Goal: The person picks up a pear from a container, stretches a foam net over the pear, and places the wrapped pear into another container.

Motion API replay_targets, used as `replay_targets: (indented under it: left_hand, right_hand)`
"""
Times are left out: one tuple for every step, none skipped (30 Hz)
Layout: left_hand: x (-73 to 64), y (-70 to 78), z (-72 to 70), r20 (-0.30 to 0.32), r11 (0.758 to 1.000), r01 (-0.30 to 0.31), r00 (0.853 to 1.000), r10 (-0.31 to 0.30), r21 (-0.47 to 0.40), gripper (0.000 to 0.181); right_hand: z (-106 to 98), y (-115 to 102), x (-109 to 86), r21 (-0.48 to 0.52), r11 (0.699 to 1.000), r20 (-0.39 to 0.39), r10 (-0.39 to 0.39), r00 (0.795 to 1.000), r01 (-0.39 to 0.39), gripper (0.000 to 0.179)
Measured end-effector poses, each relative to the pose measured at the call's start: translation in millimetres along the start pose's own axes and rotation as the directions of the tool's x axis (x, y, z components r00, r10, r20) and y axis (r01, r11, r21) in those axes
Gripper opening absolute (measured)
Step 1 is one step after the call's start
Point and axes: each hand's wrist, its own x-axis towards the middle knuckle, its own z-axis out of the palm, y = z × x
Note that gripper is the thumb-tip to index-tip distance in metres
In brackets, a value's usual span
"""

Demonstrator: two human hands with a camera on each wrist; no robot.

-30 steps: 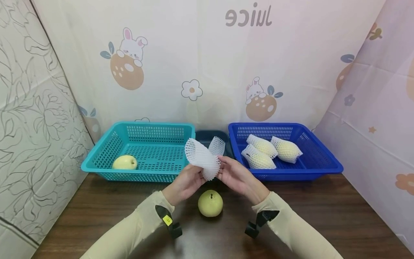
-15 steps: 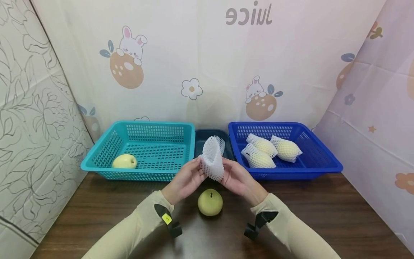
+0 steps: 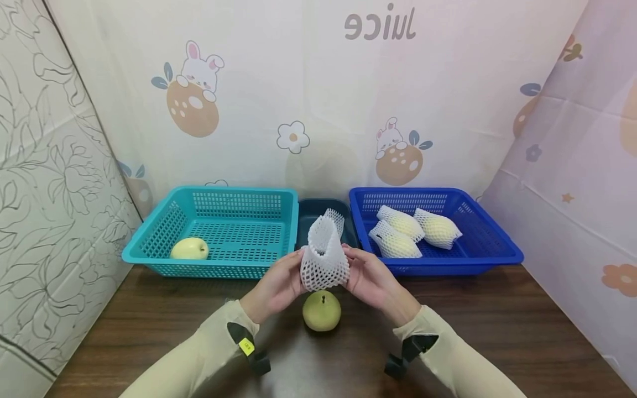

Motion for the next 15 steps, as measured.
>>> replay_targets:
  left_hand:
    - [-2.0,-0.7,-0.5,-0.007,1.000,0.007,1.000,-0.007,0.006,0.044]
    - [-3.8,-1.6,-1.0,-0.013,1.000,0.012,1.000,-0.012,0.012,0.044]
    - [-5.6,-2.7,-1.6,-0.020,1.000,0.018,1.000,-0.018,0.016,0.043]
    - [-7.5,-3.5,-1.9,-0.024,1.000,0.022,0.999,-0.021,0.021,0.043]
    - [-9.3,-4.5,-2.3,-0.026,0.999,0.024,0.999,-0.024,0.024,0.043]
    - [-11.0,-5.6,-2.7,-0.028,0.999,0.027,0.999,-0.026,0.029,0.043]
    - [-12.7,-6.8,-3.3,-0.028,0.999,0.029,0.999,-0.028,0.032,0.043]
    - [-14.3,-8.0,-3.9,-0.028,0.999,0.031,0.999,-0.031,0.034,0.044]
    - [-15.7,-9.3,-4.8,-0.025,0.999,0.034,0.999,-0.033,0.038,0.044]
    - [-17.1,-10.6,-5.6,-0.022,0.998,0.038,0.999,-0.037,0.041,0.044]
    - [-18.1,-12.1,-6.8,-0.016,0.998,0.041,0.999,-0.040,0.043,0.045]
    - [-18.8,-13.8,-8.3,-0.013,0.998,0.046,0.999,-0.045,0.045,0.045]
    - [-19.4,-15.5,-9.8,-0.008,0.998,0.050,0.999,-0.049,0.047,0.044]
    - [-20.1,-17.1,-11.2,-0.006,0.997,0.053,0.999,-0.053,0.051,0.044]
    - [-20.5,-18.9,-12.8,-0.002,0.997,0.054,0.999,-0.054,0.058,0.045]
  right_hand:
    - [-1,1,-1.8,-0.001,1.000,0.001,0.004,1.000,-0.004,0.015]
    - [-1,2,-3.5,-0.006,1.000,0.003,0.008,1.000,-0.008,0.015]
    - [-2,4,-5.5,-0.010,1.000,0.007,0.011,1.000,-0.011,0.016]
    - [-3,5,-7.3,-0.014,1.000,0.008,0.015,1.000,-0.015,0.017]
    - [-4,7,-8.9,-0.015,1.000,0.006,0.018,1.000,-0.018,0.017]
    - [-5,8,-10.4,-0.020,1.000,0.004,0.023,1.000,-0.023,0.018]
    - [-6,10,-11.9,-0.019,0.999,0.002,0.028,1.000,-0.028,0.019]
    - [-7,12,-13.1,-0.020,0.999,0.000,0.032,0.999,-0.032,0.019]
    - [-8,14,-14.3,-0.018,0.999,-0.003,0.035,0.999,-0.035,0.020]
    - [-9,15,-15.1,-0.014,0.999,-0.008,0.039,0.999,-0.039,0.019]
    - [-10,17,-15.8,-0.011,0.999,-0.007,0.043,0.999,-0.043,0.019]
    - [-11,19,-16.6,-0.009,0.999,-0.006,0.048,0.999,-0.048,0.019]
    - [-13,20,-17.2,-0.011,0.999,-0.003,0.052,0.999,-0.052,0.018]
    - [-14,22,-17.6,-0.016,0.998,-0.003,0.053,0.999,-0.053,0.018]
    - [-16,23,-18.1,-0.016,0.998,-0.002,0.056,0.998,-0.056,0.017]
